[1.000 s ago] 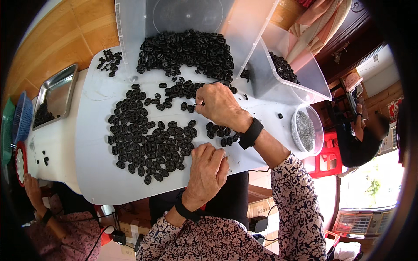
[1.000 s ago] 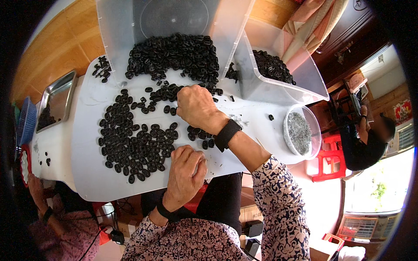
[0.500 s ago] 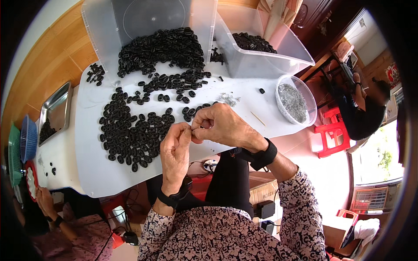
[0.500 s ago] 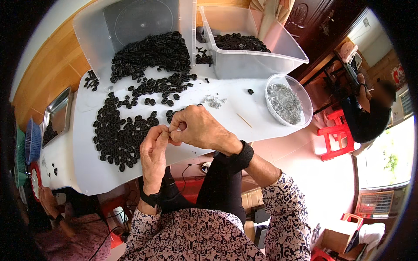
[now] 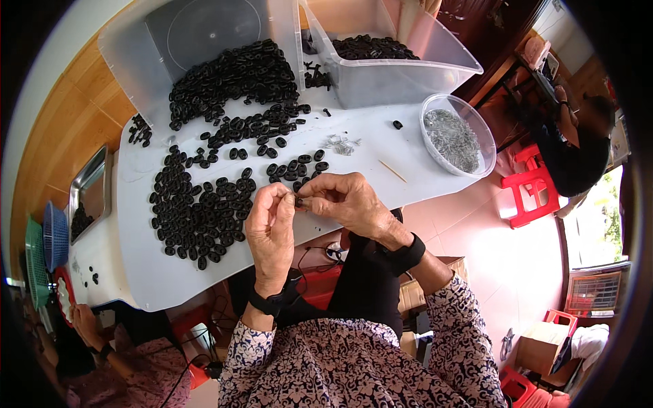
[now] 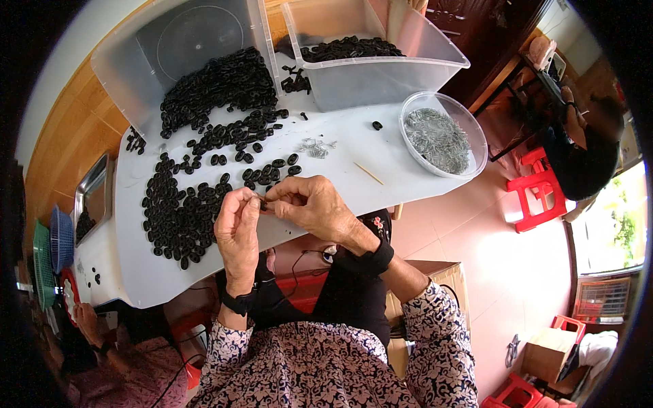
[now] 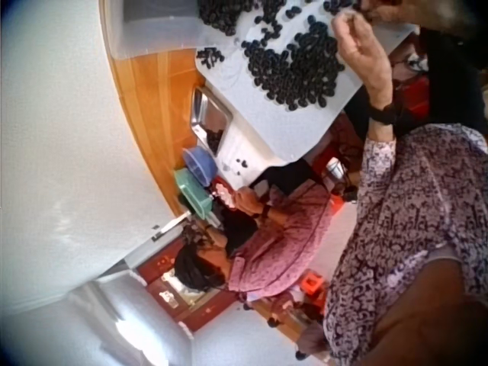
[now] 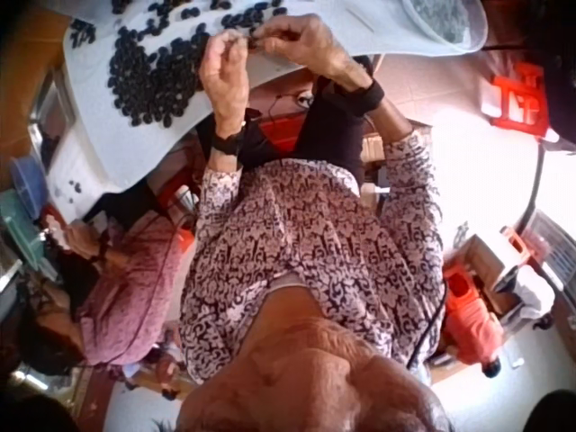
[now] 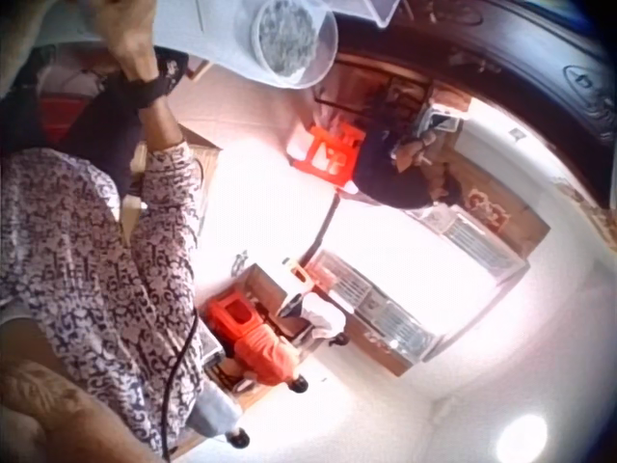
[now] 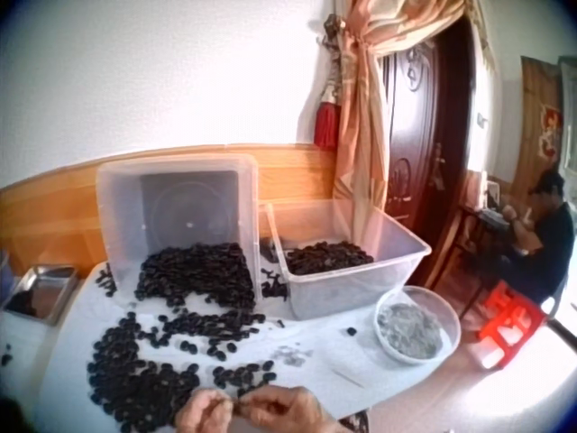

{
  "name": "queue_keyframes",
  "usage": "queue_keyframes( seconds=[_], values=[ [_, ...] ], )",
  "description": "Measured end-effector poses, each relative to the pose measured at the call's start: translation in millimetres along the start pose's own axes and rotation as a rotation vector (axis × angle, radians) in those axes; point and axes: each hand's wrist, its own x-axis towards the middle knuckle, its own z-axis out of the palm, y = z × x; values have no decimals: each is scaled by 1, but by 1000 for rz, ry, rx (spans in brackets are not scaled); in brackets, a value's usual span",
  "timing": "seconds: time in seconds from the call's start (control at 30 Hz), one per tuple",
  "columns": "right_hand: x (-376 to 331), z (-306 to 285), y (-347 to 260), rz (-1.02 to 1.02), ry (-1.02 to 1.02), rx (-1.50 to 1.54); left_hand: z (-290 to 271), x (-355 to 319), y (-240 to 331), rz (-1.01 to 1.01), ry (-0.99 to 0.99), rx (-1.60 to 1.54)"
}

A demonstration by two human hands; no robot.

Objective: Inserting small clear components into black plastic bases.

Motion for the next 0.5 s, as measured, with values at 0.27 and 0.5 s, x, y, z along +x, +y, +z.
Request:
queue_keyframes(
  seconds=[0.27, 0.5],
  values=[
    [-4, 0, 5, -32, 36, 103, 1, -1, 8, 10, -56, 217],
    [-7, 2, 2, -29, 74, 216, 6, -6, 18, 6, -53, 287]
  ],
)
